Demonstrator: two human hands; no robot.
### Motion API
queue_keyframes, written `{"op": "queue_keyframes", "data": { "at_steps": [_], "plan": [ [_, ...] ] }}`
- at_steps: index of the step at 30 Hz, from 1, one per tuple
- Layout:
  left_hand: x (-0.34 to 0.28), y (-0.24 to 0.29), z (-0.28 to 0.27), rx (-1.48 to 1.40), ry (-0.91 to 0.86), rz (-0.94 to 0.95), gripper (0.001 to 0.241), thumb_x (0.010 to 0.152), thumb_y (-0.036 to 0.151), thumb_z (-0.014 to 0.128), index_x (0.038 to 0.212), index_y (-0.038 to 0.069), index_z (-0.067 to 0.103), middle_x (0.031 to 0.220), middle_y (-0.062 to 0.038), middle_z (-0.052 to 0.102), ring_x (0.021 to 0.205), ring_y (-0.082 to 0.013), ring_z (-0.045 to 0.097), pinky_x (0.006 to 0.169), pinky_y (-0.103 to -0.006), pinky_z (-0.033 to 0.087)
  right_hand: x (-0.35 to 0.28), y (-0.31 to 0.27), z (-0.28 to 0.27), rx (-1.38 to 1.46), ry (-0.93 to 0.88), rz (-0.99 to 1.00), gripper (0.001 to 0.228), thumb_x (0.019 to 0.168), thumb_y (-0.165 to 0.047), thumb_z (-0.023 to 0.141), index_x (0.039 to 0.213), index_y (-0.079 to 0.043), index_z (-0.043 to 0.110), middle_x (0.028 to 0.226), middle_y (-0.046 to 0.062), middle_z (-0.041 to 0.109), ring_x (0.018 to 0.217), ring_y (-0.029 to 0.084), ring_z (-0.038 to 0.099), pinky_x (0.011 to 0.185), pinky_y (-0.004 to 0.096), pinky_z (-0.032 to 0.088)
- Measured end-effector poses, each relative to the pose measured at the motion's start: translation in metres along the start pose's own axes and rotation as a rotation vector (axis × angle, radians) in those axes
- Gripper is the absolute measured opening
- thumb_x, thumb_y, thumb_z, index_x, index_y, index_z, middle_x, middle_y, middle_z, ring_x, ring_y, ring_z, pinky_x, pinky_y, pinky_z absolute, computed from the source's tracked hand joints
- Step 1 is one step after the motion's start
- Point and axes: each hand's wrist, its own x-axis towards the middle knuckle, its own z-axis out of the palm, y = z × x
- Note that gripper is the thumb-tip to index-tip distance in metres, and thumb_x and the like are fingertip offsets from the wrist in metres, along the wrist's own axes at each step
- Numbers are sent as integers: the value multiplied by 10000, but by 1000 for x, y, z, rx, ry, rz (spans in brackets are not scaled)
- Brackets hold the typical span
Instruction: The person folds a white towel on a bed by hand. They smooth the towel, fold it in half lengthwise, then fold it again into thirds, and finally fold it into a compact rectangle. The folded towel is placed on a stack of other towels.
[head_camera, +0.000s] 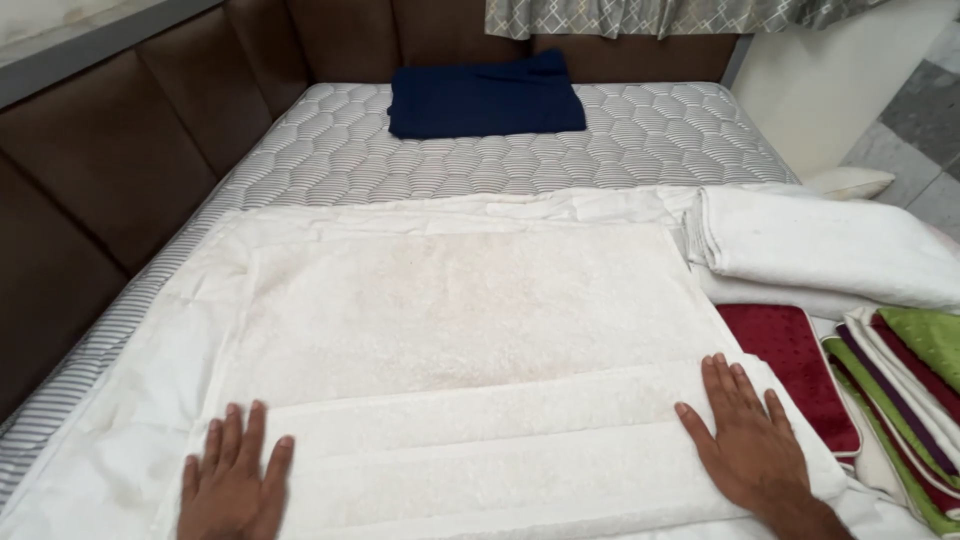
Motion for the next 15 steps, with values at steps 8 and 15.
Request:
{"op": "queue_keyframes", "data": {
  "at_steps": [8,15],
  "plan": [
    [2,-4,5,9,14,-86,819,945,707,232,1624,327,-24,1708,-7,-78,1559,-228,-74,1233,-487,-12,8,11,10,47,39,27,848,968,-676,228,1627,-204,-20,1705,-12,19,1556,162,20,1252,431,51],
    [2,-6,31,2,116,-158,809,970,661,257,1637,259,40,1716,-38,-7,1563,-246,-9,1229,-513,19,18,28,22,185,116,100,863,987,-644,292,1630,-123,44,1717,46,62,1573,193,55,1256,466,75]
  ]
}}
